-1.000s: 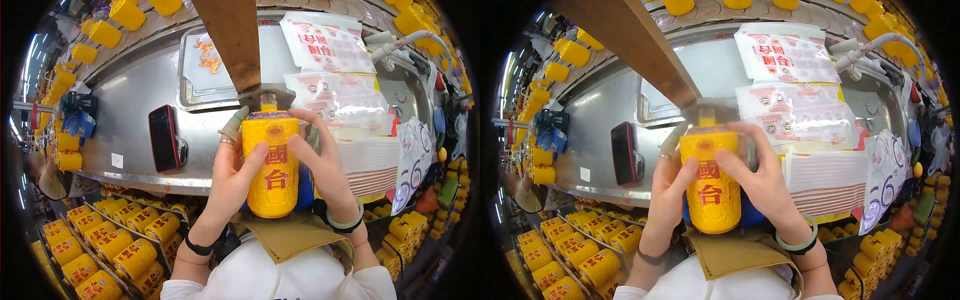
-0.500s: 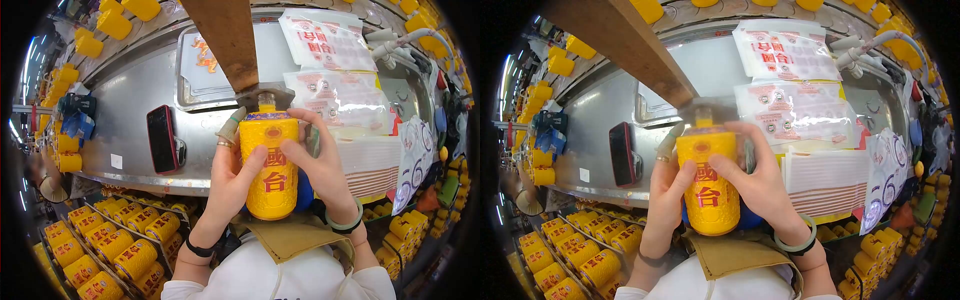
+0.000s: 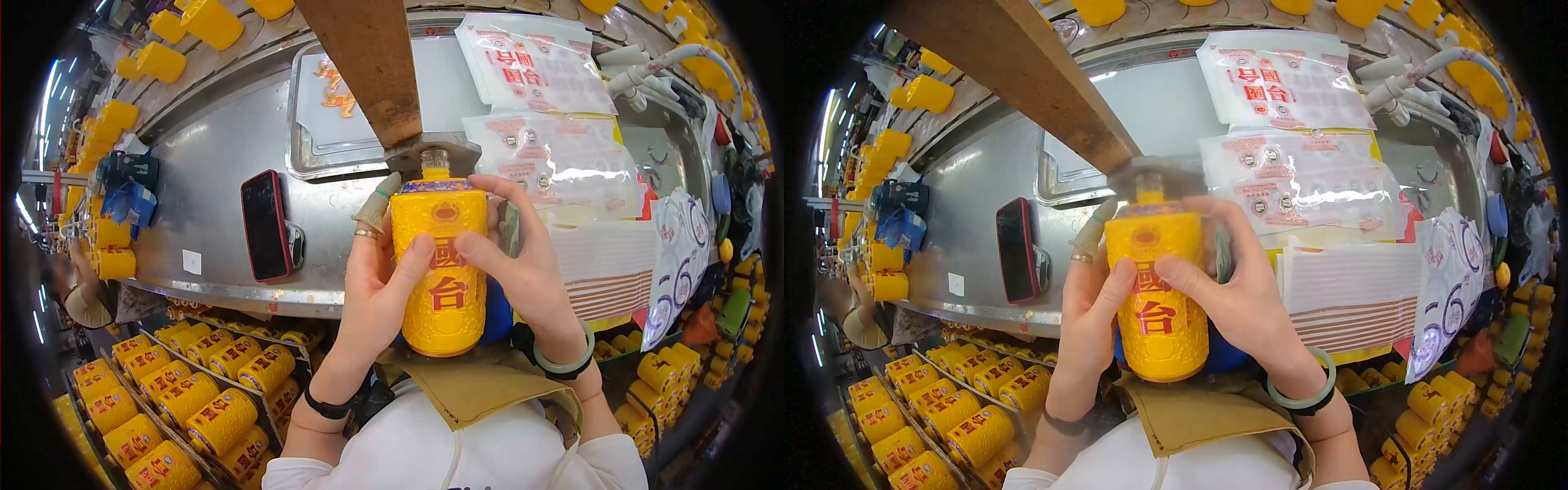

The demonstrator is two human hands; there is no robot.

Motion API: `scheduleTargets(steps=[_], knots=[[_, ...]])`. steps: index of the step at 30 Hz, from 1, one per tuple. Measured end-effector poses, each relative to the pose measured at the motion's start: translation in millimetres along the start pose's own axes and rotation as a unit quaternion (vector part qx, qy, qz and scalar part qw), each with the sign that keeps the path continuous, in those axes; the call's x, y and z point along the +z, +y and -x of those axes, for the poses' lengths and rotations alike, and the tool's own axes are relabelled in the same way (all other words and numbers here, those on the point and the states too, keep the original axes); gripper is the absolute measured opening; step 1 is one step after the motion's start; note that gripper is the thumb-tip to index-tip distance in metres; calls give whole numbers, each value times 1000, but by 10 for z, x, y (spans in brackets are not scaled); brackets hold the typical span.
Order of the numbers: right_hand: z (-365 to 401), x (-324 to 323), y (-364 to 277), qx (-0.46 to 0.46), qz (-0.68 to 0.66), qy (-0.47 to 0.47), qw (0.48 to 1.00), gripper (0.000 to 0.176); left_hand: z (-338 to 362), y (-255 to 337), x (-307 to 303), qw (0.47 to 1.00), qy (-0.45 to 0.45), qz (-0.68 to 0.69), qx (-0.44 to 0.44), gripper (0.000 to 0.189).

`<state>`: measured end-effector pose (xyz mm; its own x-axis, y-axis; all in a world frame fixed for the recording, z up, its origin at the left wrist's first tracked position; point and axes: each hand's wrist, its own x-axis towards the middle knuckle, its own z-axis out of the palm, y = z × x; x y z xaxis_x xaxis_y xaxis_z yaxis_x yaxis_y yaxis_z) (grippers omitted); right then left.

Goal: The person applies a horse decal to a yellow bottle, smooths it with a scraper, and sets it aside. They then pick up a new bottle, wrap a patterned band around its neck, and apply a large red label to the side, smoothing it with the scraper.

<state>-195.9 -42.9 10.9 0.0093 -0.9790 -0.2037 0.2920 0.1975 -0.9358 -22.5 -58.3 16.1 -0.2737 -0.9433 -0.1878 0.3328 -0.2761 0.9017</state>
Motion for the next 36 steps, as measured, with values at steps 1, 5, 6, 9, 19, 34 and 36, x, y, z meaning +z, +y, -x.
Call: scheduleTargets(steps=[1,5,6,9,19,34,36], knots=[[1,-10,9,0,0,0,1000,57,1,5,1,1000,0,0,0,65],[-34,-147,2,-59,126,-13,990,56,15,58,27,1000,-6,-3,0,72],[-49,-183,-5,-109,195,-23,975,53,26,64,28,1000,-13,-19,9,76],[-30,-154,-352,-24,138,43,989,43,44,10,44,996,-21,-86,14,84],[-190,30,-710,-334,450,-75,825,35,53,4,10,984,-46,-168,40,82],[-270,-82,-680,-498,554,-64,664,22,127,31,-182,994,-53,-97,26,81],[-27,-76,-424,-528,528,-140,650,21,145,31,-280,1000,7,2,15,75]])
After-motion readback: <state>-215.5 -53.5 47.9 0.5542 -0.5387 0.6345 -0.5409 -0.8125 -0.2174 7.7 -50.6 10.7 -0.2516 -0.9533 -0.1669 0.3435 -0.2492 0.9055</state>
